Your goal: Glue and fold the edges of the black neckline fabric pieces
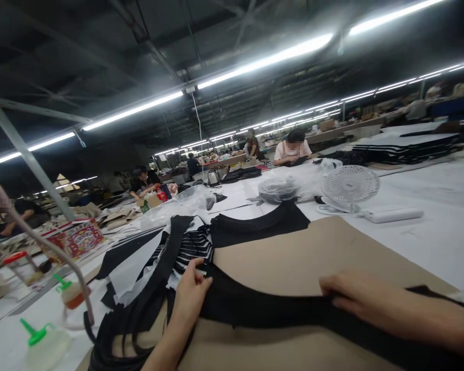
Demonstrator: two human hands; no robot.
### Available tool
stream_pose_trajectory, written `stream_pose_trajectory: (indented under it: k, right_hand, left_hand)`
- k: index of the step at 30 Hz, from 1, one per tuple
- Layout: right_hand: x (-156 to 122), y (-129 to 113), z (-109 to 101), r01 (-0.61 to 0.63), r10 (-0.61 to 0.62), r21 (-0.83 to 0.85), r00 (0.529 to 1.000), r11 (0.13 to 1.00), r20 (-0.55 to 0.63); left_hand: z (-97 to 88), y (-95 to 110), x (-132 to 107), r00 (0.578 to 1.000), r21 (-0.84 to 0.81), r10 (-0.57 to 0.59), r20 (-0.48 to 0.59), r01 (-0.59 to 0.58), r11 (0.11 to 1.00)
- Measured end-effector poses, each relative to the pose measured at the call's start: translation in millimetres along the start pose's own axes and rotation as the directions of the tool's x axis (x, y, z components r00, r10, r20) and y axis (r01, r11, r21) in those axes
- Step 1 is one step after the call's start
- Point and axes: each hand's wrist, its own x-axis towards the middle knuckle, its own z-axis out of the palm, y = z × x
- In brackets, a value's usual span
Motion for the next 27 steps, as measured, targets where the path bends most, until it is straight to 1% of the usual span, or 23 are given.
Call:
stream_pose_trajectory:
  k: [1,3,4,6,8,10,12,14,16,18,19,20,22,24,26,27]
  right_hand:
    - [24,8,-16,0.031,-0.032,-0.092,0.999,0.995,-0.013]
    - [72,24,-38,0.03,-0.034,-0.16,0.999,0.987,-0.025]
    - [95,32,-43,0.019,-0.025,-0.191,0.999,0.981,-0.032]
    - [138,45,-44,-0.01,-0.001,-0.238,0.999,0.971,-0.048]
    - [173,56,-41,-0.049,0.031,-0.276,0.997,0.96,-0.069]
    - [201,63,-37,-0.091,0.063,-0.301,0.993,0.949,-0.102]
    - [222,66,-35,-0.125,0.079,-0.312,0.984,0.942,-0.157]
    - [234,68,-33,-0.15,0.078,-0.308,0.969,0.94,-0.233]
    - [236,67,-31,-0.162,0.071,-0.287,0.951,0.944,-0.302]
    - [222,64,-28,-0.151,0.06,-0.259,0.942,0.954,-0.329]
    - [209,62,-25,-0.133,0.05,-0.245,0.946,0.96,-0.321]
    - [191,59,-23,-0.111,0.038,-0.233,0.953,0.966,-0.3]
    - [139,53,-20,-0.073,0.022,-0.211,0.972,0.975,-0.235]
    - [73,45,-22,-0.077,0.046,-0.189,0.986,0.979,-0.162]
    - [1,39,-32,-0.14,0.127,-0.164,0.988,0.976,-0.088]
    - [-37,38,-38,-0.195,0.189,-0.152,0.98,0.969,-0.055]
  left_hand:
    - [13.4,6,23,1.0,0.015,-0.006,-0.012,0.006,1.0]
    - [39.8,11,66,0.999,0.053,-0.024,-0.037,0.026,0.998]
    - [51.8,11,85,0.998,0.074,-0.027,-0.05,0.031,0.997]
    - [71.7,9,118,0.996,0.115,-0.031,-0.079,0.04,0.993]
    - [86.4,5,141,0.993,0.154,-0.03,-0.112,0.047,0.987]
    - [96.8,1,155,0.988,0.194,-0.015,-0.153,0.045,0.98]
    - [104.2,-2,157,0.981,0.233,0.023,-0.194,0.023,0.972]
    - [109.0,-4,150,0.975,0.268,0.086,-0.206,-0.028,0.963]
    - [112.2,-4,138,0.973,0.297,0.159,-0.165,-0.105,0.949]
    - [114.7,-1,122,0.971,0.309,0.228,-0.07,-0.196,0.93]
    - [116.0,3,113,0.966,0.305,0.258,-0.005,-0.244,0.92]
    - [117.4,7,103,0.956,0.29,0.286,0.068,-0.294,0.911]
    - [119.7,17,78,0.914,0.225,0.34,0.22,-0.387,0.895]
    - [121.6,25,49,0.846,0.116,0.398,0.354,-0.462,0.879]
    - [126.5,25,20,0.767,-0.002,0.452,0.456,-0.507,0.862]
    - [131.7,23,6,0.707,-0.062,0.473,0.526,-0.523,0.85]
